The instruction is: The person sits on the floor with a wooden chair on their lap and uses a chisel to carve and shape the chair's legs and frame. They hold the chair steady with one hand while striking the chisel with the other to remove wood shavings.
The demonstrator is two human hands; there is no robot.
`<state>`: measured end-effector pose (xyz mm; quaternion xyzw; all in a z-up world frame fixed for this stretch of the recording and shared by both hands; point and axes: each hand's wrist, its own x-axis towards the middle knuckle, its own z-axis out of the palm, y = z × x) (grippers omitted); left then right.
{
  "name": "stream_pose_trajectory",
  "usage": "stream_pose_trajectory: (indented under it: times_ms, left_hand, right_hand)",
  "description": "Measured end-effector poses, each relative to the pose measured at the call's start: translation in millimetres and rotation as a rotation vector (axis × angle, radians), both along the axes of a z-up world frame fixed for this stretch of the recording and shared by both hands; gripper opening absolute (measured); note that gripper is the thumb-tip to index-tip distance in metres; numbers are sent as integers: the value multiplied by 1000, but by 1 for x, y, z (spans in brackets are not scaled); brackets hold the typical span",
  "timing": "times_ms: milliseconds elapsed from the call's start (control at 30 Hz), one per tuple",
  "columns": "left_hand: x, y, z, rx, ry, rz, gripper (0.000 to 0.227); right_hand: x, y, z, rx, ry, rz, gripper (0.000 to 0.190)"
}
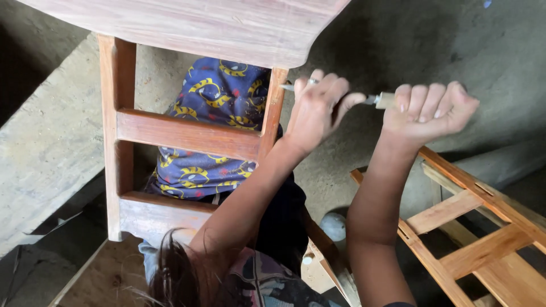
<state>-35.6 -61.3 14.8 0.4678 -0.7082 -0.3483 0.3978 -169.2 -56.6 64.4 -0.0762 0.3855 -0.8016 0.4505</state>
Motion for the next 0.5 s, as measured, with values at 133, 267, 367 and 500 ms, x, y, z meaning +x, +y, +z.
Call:
stream_pose_trajectory:
  times_ms: [133, 267, 367, 500]
  left_hand:
    - [-3, -2, -4, -15, -7, 32, 30]
    - [-4, -3, -4, -28, -33, 50, 29]
    - [3, 15, 6, 17, -39, 80, 29]
    - [2, 11, 2, 26, -55, 66, 28]
  right_hand:
    - [4, -7, 1, 68, -12, -58, 34]
    - [4, -10, -1, 78, -52, -100, 34]
    - [-4, 9, -9, -12, -40, 103, 34]
    - [2, 3, -5, 67, -10, -3, 34]
